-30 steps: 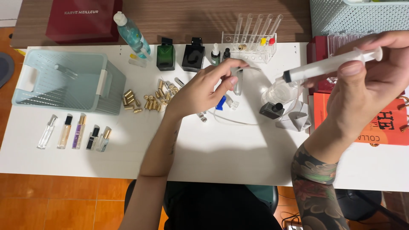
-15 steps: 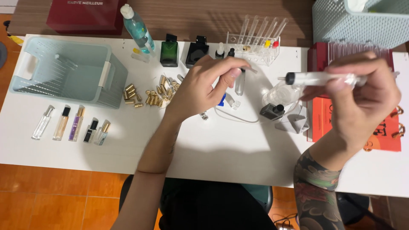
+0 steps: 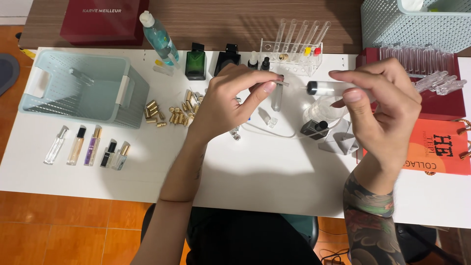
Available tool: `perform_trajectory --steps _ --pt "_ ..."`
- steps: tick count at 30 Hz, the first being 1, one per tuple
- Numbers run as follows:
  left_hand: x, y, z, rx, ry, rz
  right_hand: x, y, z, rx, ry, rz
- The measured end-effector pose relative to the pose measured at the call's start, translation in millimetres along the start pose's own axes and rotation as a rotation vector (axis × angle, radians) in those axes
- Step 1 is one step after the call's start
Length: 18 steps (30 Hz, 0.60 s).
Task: Cleaning perfume bottles with a cloth and using a syringe to extract liquid from a container to fill vials.
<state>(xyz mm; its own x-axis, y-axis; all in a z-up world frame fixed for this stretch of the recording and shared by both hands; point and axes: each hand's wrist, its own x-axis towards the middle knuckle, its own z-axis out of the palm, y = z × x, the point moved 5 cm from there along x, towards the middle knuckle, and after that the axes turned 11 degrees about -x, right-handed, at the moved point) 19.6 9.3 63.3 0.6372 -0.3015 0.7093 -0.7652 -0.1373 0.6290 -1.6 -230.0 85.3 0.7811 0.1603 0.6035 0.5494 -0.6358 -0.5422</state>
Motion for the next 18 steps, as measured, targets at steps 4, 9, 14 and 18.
perform_trajectory --steps 4,9,14,18 --pt "-2 -4 -3 0.005 0.010 -0.009 -1 3 1 0.130 0.038 0.100" --pt "-2 -7 -5 -0.015 0.029 -0.027 2 -5 6 -0.112 0.026 -0.065" --pt "0 -2 -8 -0.021 0.053 -0.019 3 -5 9 -0.079 -0.009 -0.012" --pt "0 -3 -9 -0.097 0.075 -0.041 4 -5 11 -0.132 -0.039 -0.086"
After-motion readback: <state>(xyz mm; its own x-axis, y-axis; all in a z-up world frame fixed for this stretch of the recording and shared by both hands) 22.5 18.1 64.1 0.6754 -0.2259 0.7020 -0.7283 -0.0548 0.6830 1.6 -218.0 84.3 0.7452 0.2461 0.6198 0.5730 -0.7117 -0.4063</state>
